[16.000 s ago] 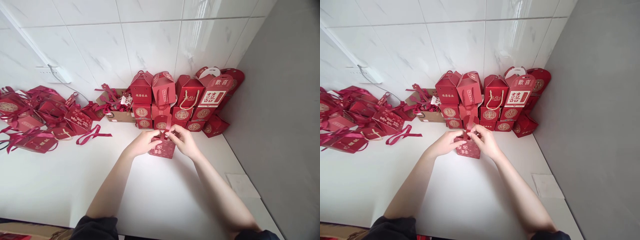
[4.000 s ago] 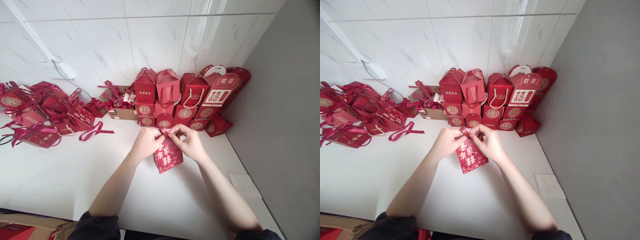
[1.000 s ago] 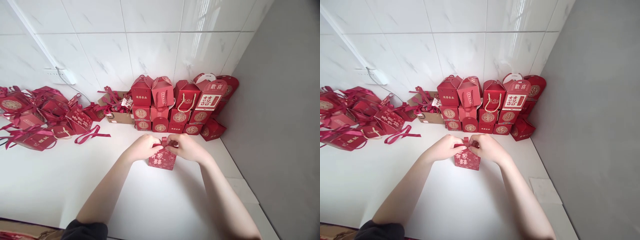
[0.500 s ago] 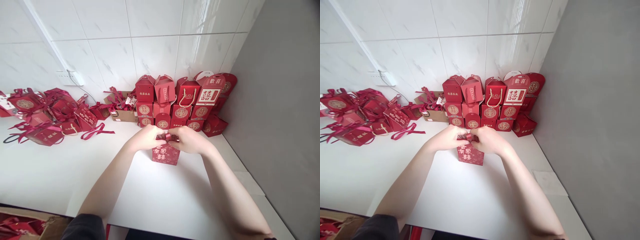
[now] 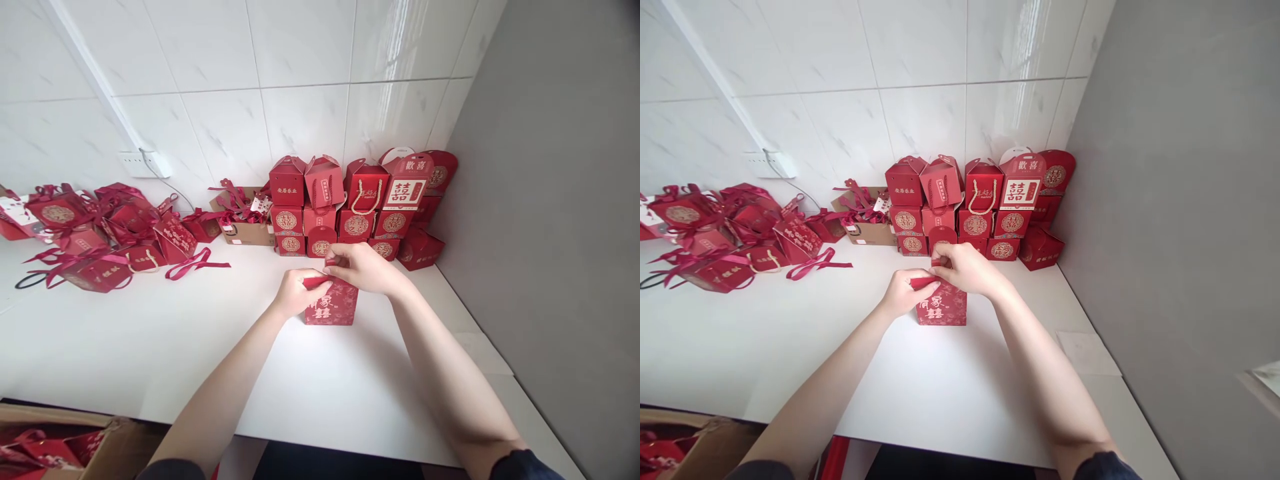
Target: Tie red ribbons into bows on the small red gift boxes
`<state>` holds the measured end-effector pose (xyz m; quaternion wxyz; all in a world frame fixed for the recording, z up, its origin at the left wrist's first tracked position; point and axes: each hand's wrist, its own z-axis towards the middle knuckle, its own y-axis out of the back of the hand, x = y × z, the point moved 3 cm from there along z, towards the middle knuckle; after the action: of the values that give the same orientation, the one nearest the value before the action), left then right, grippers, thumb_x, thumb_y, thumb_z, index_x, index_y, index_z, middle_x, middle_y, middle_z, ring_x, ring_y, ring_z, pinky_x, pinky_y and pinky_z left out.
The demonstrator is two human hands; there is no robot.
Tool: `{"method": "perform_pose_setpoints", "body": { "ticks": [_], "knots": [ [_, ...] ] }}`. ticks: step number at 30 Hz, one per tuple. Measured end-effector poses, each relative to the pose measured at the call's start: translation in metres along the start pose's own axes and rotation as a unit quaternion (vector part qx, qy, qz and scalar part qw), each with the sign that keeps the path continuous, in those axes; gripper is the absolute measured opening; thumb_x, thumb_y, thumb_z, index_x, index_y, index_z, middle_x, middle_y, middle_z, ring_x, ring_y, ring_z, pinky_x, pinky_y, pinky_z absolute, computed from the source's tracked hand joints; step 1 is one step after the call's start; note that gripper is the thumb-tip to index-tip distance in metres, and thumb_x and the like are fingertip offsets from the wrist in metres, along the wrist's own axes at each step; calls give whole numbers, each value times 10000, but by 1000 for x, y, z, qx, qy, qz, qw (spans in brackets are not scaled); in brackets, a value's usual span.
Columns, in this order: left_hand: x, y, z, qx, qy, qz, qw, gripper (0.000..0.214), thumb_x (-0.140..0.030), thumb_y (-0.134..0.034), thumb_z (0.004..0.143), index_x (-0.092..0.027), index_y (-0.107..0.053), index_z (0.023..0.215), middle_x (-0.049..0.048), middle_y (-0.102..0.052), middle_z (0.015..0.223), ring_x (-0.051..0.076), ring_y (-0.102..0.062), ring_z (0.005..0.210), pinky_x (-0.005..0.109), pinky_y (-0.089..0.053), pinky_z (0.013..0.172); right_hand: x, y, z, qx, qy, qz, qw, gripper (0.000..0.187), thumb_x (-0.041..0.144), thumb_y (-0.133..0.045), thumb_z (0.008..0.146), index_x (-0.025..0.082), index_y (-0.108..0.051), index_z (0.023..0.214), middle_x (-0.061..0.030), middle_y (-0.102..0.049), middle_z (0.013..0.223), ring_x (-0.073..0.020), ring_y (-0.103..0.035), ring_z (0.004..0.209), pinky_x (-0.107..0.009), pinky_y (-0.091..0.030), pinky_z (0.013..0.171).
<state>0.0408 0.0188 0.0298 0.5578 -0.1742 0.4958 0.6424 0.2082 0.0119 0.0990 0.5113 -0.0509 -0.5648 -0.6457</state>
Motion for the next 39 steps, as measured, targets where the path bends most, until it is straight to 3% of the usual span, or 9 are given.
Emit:
{"method": "perform_pose_setpoints", "body": {
  "ticks": [7, 12, 18, 26, 30, 35, 39],
  "knots": [
    [8, 1, -10, -34, 18, -21, 999, 222, -322, -640, 819, -139, -652, 693, 9, -620, 640, 128, -562, 622, 237, -461, 617, 4, -1, 1, -4, 21, 0, 1000, 77, 215, -589, 866, 185, -602, 796, 5, -667, 762, -117, -591, 663, -235, -406, 644],
    [8, 8, -16, -34, 37, -30, 998, 211, -326, -650, 818, -142, -643, 714, 19, -643, 699, 133, -576, 664, 245, -477, 660, 2, -4, 2, 67, 15, 43, 997, 46, 207, -621, 842, 182, -634, 878, -7, -701, 825, -134, -633, 730, -243, -439, 690],
    [11, 6, -17, -35, 70, -59, 995, 230, -348, -665, 814, -141, -631, 719, 2, -619, 664, 112, -550, 610, 224, -459, 602, -5, -4, 3, 87, 8, 0, 996, 78, 198, -603, 849, 177, -655, 795, 17, -655, 716, -116, -550, 645, -236, -392, 628],
    [7, 4, -21, -77, 82, -55, 992, 196, -321, -674, 817, -139, -677, 888, 37, -705, 820, 140, -638, 727, 227, -509, 686, 1, -8, 5, 57, 24, -107, 992, 168, 225, -568, 879, 183, -561, 716, 13, -594, 657, -110, -460, 586, -244, -309, 580],
    [-3, 11, -7, -63, 53, -12, 997, 173, -305, -654, 821, -137, -691, 831, 41, -710, 782, 150, -641, 710, 234, -505, 670, 1, -5, 3, 38, 8, -106, 994, 171, 222, -543, 891, 184, -538, 724, -4, -610, 690, -120, -491, 610, -246, -306, 583],
    [-14, 17, 30, 42, -22, 93, 995, 159, -292, -654, 797, -149, -718, 776, 22, -719, 762, 152, -640, 710, 239, -485, 699, -8, 11, 0, 18, -27, -43, 999, 182, 286, -542, 903, 191, -535, 747, 24, -599, 690, -113, -506, 613, -233, -333, 588],
    [-4, 14, 46, 5, -25, 130, 991, 196, -321, -636, 805, -151, -727, 772, 21, -724, 741, 150, -628, 680, 236, -465, 666, -21, 16, 1, 18, -58, -37, 997, 209, 340, -485, 933, 198, -584, 817, 30, -600, 695, -120, -502, 606, -240, -341, 581]
  ]
}}
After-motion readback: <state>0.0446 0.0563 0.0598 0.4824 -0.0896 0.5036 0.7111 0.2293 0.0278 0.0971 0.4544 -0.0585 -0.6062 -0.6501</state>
